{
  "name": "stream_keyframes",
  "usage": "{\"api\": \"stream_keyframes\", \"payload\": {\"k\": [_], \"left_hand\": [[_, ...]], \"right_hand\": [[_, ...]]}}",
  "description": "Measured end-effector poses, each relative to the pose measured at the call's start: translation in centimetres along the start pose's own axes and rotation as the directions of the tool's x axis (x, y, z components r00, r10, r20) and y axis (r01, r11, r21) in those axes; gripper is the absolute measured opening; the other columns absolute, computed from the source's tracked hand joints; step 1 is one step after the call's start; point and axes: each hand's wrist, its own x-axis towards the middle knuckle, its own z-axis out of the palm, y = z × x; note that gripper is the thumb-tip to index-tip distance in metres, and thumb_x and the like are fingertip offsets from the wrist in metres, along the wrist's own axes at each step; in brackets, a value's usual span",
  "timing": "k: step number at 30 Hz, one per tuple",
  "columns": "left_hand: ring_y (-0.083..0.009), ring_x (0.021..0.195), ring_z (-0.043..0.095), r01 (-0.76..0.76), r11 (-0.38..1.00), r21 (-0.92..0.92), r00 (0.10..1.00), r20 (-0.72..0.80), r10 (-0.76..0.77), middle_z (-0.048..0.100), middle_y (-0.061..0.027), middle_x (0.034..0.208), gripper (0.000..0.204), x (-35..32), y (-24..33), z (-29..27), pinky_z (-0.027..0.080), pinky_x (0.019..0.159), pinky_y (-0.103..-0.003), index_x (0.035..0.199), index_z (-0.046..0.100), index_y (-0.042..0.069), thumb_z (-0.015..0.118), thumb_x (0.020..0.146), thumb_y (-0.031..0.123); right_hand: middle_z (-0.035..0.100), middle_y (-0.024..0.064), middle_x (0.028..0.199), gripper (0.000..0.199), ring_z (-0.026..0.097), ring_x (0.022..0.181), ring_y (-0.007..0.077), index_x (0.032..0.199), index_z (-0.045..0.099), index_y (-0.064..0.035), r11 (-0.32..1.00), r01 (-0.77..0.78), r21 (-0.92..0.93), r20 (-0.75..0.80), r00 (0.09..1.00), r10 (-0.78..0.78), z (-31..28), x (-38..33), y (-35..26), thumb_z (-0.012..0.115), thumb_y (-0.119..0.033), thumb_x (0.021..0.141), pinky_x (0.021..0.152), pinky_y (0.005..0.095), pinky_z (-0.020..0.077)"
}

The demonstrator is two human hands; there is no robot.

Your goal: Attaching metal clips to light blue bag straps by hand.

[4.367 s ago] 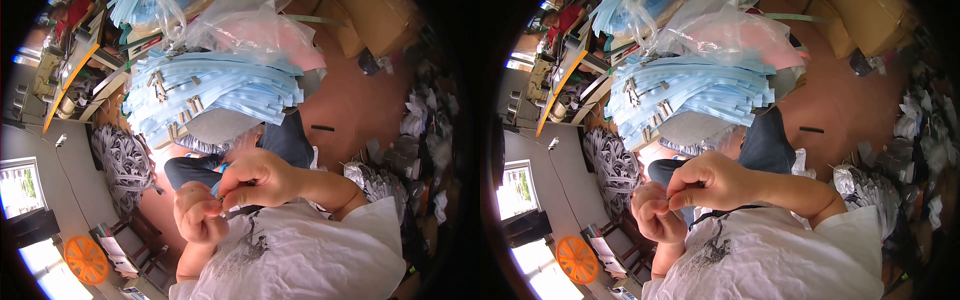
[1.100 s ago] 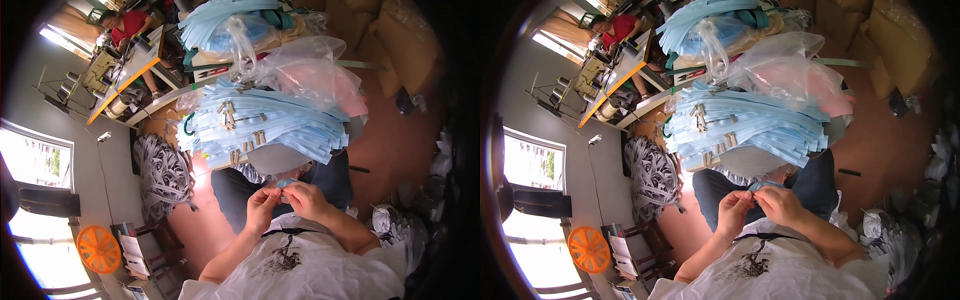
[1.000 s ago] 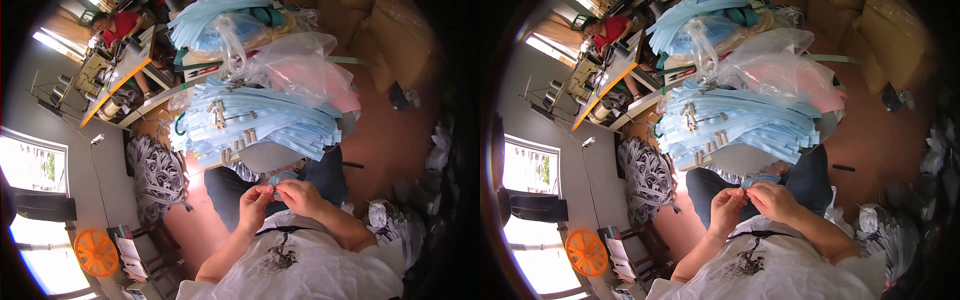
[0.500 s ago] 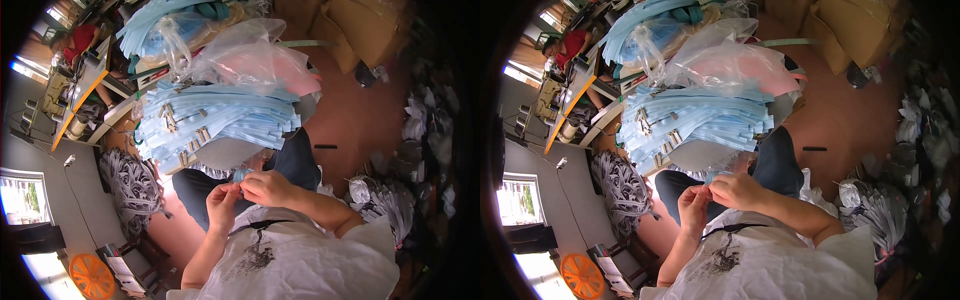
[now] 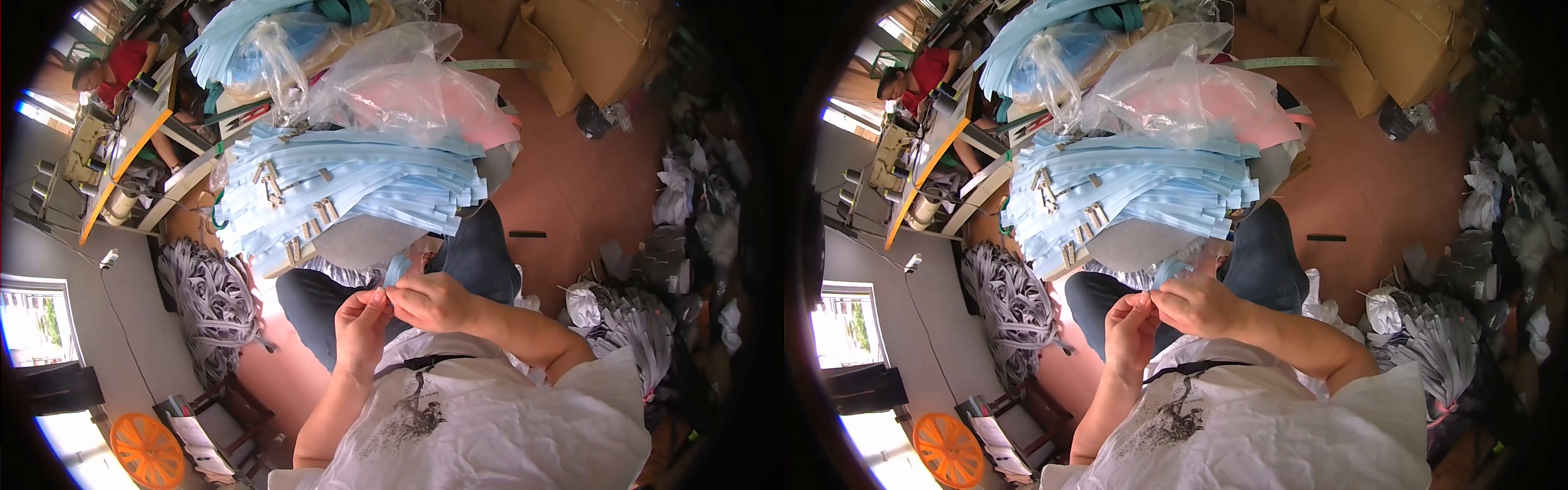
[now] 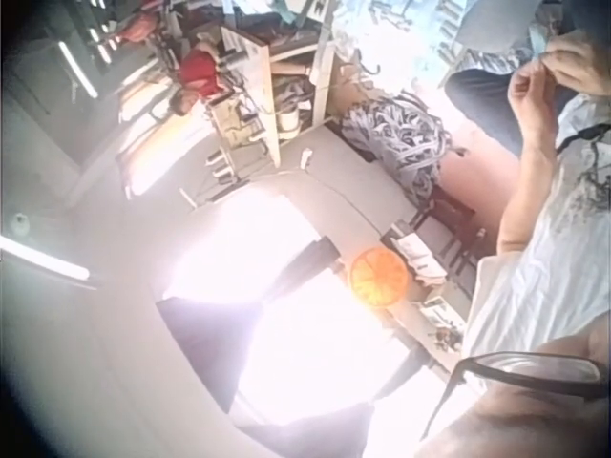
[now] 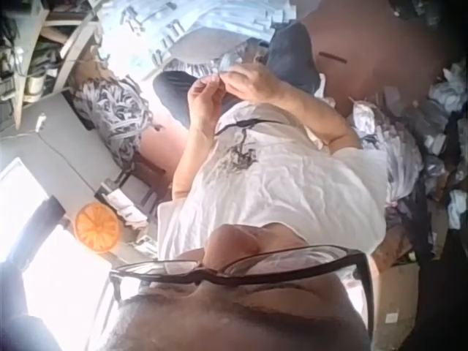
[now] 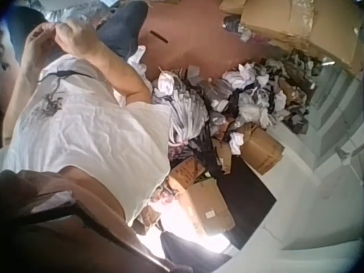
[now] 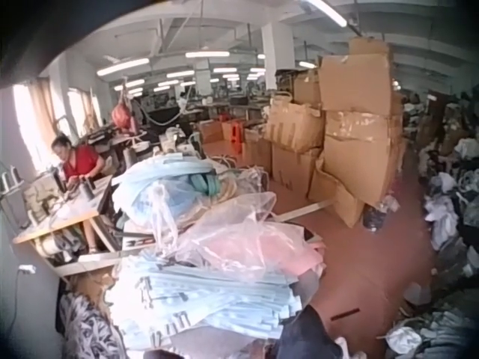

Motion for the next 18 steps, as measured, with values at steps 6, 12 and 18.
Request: {"api": "stream_keyframes", "payload": {"k": [6, 12, 18], "left_hand": [[-0.0159, 0.082, 0.064, -0.004, 1.0, -0.02, 0.997, 0.08, 0.006, 0.068, -0.0056, 0.089, 0.009, -0.5, 0.0, -0.1, 0.053, 0.08, -0.031, 0.099, 0.068, 0.001, 0.063, 0.097, 0.009], [-0.0154, 0.093, 0.059, -0.441, 0.738, 0.51, 0.897, 0.253, 0.362, 0.059, -0.0051, 0.101, 0.015, -1.6, 1.6, 1.0, 0.047, 0.085, -0.028, 0.102, 0.066, 0.0, 0.072, 0.089, 0.003], [-0.0141, 0.096, 0.055, -0.463, 0.714, 0.525, 0.887, 0.279, 0.369, 0.058, -0.0053, 0.1, 0.016, -1.8, 1.6, 1.0, 0.044, 0.088, -0.026, 0.099, 0.065, -0.001, 0.074, 0.087, 0.001]], "right_hand": [[0.06, 0.0041, 0.074, 0.015, 0.061, 0.059, 0.0204, 0.09, 0.067, -0.0027, 0.993, -0.027, 0.115, -0.01, 1.0, 0.028, -0.3, 0.6, 0.3, 0.072, 0.0, 0.076, 0.054, 0.0304, 0.0505], [0.066, 0.0005, 0.078, 0.008, 0.056, 0.068, 0.0048, 0.096, 0.068, -0.0002, 0.66, -0.473, 0.584, 0.226, 0.875, 0.428, -1.5, 0.4, -0.6, 0.066, -0.007, 0.091, 0.06, 0.024, 0.0459], [0.066, 0.0013, 0.082, 0.012, 0.058, 0.071, 0.0046, 0.101, 0.068, 0.0015, 0.523, -0.513, 0.681, 0.285, 0.843, 0.456, -1.7, 0.5, -0.8, 0.065, -0.008, 0.094, 0.065, 0.0211, 0.0471]]}}
